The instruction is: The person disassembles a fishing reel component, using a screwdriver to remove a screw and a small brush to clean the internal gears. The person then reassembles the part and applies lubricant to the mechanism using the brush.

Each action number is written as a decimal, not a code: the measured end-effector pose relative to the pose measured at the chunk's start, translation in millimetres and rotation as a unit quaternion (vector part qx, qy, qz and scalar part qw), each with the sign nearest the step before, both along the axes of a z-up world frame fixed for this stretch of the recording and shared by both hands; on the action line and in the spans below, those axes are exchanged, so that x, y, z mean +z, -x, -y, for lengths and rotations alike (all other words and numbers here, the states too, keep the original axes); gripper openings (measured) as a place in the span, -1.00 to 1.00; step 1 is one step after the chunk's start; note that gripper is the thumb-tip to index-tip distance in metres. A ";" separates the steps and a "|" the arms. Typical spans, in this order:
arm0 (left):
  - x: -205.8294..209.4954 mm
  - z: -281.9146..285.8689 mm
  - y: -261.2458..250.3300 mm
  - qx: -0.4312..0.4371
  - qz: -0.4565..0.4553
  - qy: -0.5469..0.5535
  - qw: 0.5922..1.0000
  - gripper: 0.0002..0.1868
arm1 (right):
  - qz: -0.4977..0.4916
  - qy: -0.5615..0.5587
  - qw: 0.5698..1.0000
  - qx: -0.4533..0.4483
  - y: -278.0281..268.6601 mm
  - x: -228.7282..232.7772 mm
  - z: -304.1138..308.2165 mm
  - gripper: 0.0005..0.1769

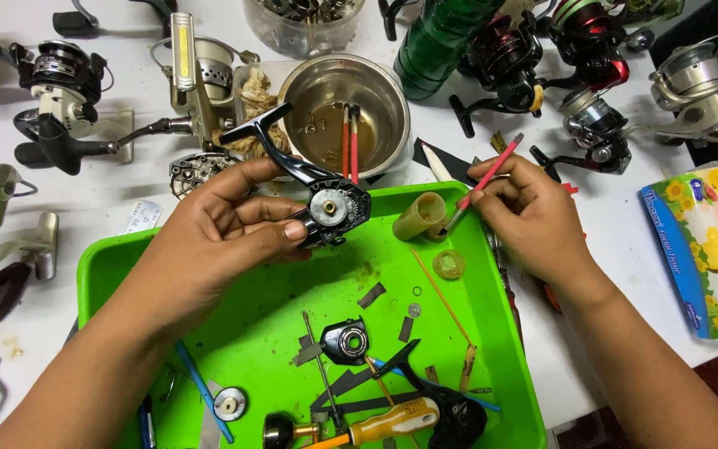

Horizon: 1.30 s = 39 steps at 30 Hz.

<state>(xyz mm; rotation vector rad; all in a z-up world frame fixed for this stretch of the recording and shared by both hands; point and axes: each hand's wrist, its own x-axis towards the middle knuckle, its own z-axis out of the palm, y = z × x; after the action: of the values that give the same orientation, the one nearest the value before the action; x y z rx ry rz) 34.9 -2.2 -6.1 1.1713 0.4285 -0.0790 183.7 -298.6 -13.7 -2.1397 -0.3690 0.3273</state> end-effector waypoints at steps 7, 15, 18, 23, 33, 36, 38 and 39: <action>5.0 1.4 -1.4 0.020 -0.033 -0.001 0.999 -0.28 | -0.070 -0.078 0.994 -0.020 -8.6 -9.4 8.9 -0.74; 8.3 0.1 -0.8 -0.030 -0.017 -0.011 0.999 -0.20 | -0.034 -0.260 0.963 -0.055 7.6 8.4 26.4 -0.72; 3.5 -1.0 -0.3 -0.036 -0.003 0.011 0.999 -0.20 | 0.052 -0.332 0.940 -0.052 43.0 42.8 8.4 -0.78; -3.0 -1.0 0.5 -0.037 0.020 0.033 0.999 -0.17 | 0.151 -0.334 0.931 -0.003 72.1 47.6 -13.6 -0.79; 1.9 1.4 0.8 -0.056 0.032 0.034 0.997 -0.13 | 0.267 -0.275 0.906 0.181 81.7 36.8 -54.7 -0.84; -5.8 1.6 -0.4 -0.048 0.037 0.051 0.997 -0.11 | 0.296 -0.282 0.883 0.231 76.4 26.8 -55.5 -0.87; -4.7 0.9 -0.5 -0.051 0.036 0.046 0.997 -0.12 | 0.322 -0.261 0.876 0.247 75.4 26.8 -54.9 -0.88; -4.3 0.7 -0.4 -0.055 0.036 0.042 0.997 -0.13 | 0.348 -0.238 0.868 0.262 74.9 26.7 -54.4 -0.88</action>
<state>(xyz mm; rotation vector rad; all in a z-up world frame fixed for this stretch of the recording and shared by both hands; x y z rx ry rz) 35.3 -2.9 -10.5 1.1112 0.2950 -0.1492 108.8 -244.2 13.0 -1.5647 -1.3151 -0.2461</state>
